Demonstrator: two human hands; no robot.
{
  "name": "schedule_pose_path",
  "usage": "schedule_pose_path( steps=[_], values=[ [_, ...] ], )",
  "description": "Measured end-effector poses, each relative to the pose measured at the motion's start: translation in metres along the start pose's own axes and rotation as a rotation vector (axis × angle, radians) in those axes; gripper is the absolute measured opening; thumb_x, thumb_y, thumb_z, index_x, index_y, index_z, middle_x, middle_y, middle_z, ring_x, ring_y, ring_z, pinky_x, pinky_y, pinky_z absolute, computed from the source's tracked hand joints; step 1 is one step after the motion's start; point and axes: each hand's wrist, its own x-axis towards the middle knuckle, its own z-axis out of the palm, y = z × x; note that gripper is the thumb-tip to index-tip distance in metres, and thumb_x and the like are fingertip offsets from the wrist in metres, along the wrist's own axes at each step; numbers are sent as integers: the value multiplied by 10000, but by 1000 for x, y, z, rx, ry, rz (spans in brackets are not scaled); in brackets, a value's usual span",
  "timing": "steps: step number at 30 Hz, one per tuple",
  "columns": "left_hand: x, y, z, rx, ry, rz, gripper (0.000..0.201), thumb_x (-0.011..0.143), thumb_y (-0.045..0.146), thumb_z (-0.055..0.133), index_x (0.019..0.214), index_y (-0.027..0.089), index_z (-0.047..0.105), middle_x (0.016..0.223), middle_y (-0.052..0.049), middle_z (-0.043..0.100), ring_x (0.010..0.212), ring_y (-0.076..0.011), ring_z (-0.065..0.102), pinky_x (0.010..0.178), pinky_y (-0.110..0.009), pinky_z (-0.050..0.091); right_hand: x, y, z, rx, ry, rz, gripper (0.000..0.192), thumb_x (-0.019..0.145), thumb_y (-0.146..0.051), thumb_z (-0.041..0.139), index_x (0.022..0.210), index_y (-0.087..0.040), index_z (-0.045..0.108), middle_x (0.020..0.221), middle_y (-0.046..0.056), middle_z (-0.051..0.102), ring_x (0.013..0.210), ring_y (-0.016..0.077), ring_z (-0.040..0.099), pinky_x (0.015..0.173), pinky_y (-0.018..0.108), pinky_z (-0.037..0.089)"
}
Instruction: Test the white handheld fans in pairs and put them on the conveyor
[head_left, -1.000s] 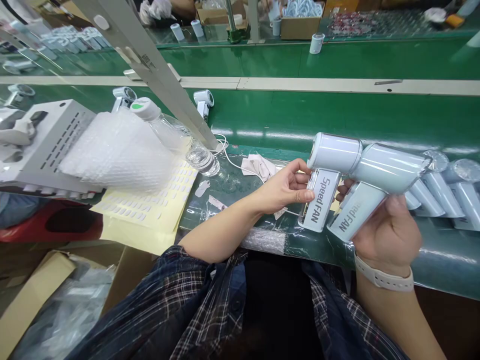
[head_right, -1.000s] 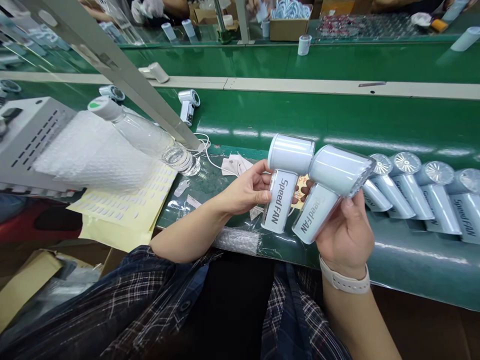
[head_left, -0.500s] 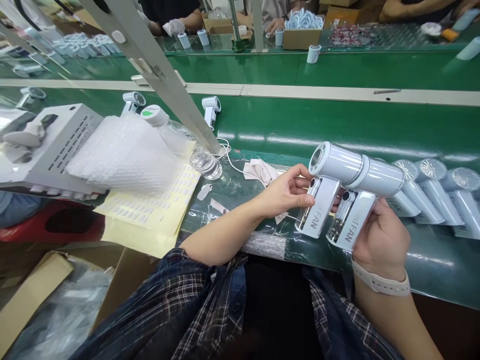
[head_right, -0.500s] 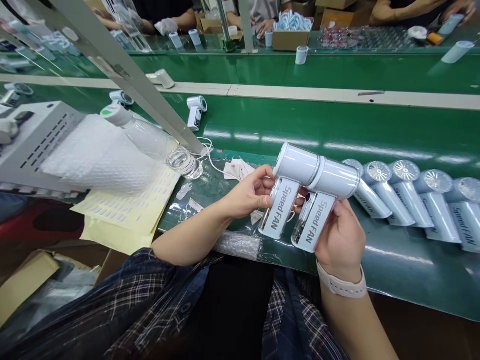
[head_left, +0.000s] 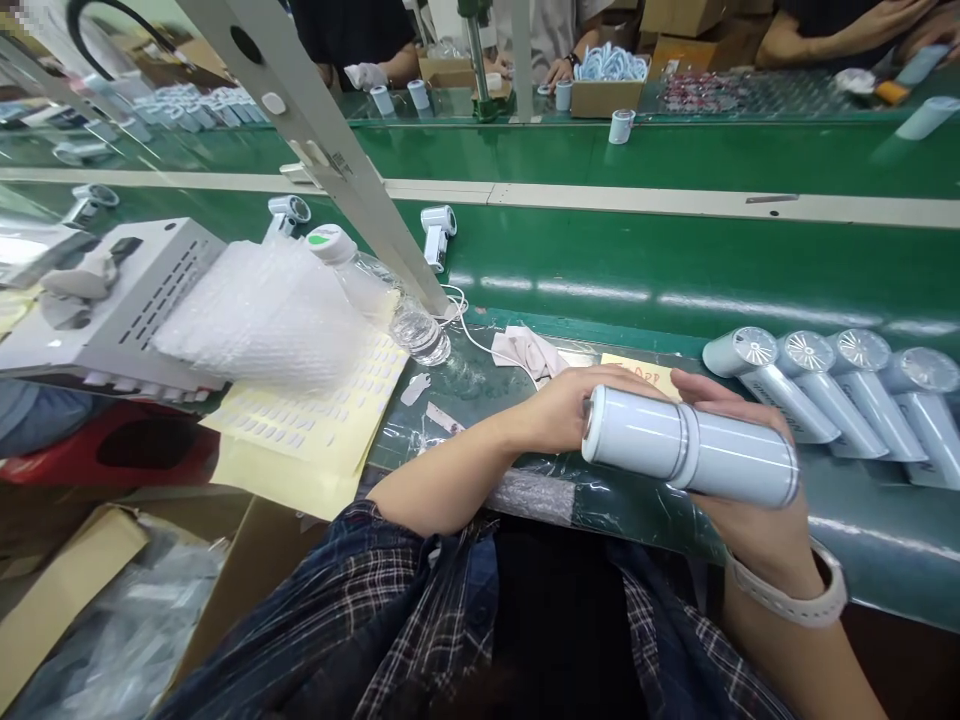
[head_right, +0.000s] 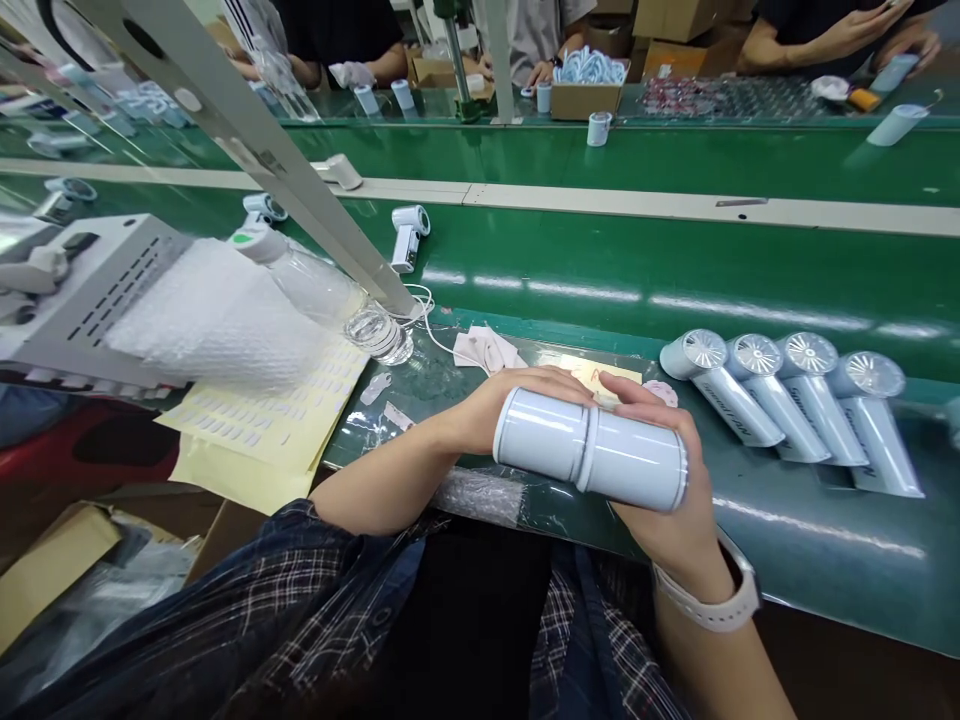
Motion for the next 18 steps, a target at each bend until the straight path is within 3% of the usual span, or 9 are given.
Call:
schedule_pose_path(
  steps=[4,6,10,15,18],
  values=[
    [3,-3,-3,183,-60,98,244,920,363,777,1156,326,828,1328,-46,791,1440,-267,627,1370,-555,202,3,-4,0,-171,-79,-245,459,789,-293,904,1211,-314,726,1510,63,662,1493,369,540,1291,659,353],
    [5,-8,-5,245,-81,161,243,953,360,747,1184,360,821,1359,-31,779,1487,-252,587,1379,-558,160,5,-4,-2,-205,-93,-310,428,829,-325,866,1236,-335,730,1503,40,671,1487,367,546,1301,681,320],
    [4,-14,-7,260,-94,291,264,972,362,724,1219,365,815,1366,-48,775,1484,-256,591,1360,-535,232,4,-3,-4,-178,-134,-343,447,822,-285,844,1252,-331,730,1457,40,706,1431,363,603,1295,694,331],
    [8,-9,-2,194,-106,180,236,907,361,778,1133,310,825,1257,-52,808,1411,-265,633,1321,-500,336,-4,13,-1,-67,-69,-215,585,698,-214,913,1243,-309,725,1373,96,749,1333,388,680,1215,673,470],
    [11,-4,-3,223,-128,93,211,787,337,846,982,261,816,1069,-70,828,1096,-272,720,1195,-494,455,-6,25,-9,-61,27,-71,690,553,-254,1008,1189,-338,753,1251,80,792,1244,416,714,1159,659,531]
  ],
)
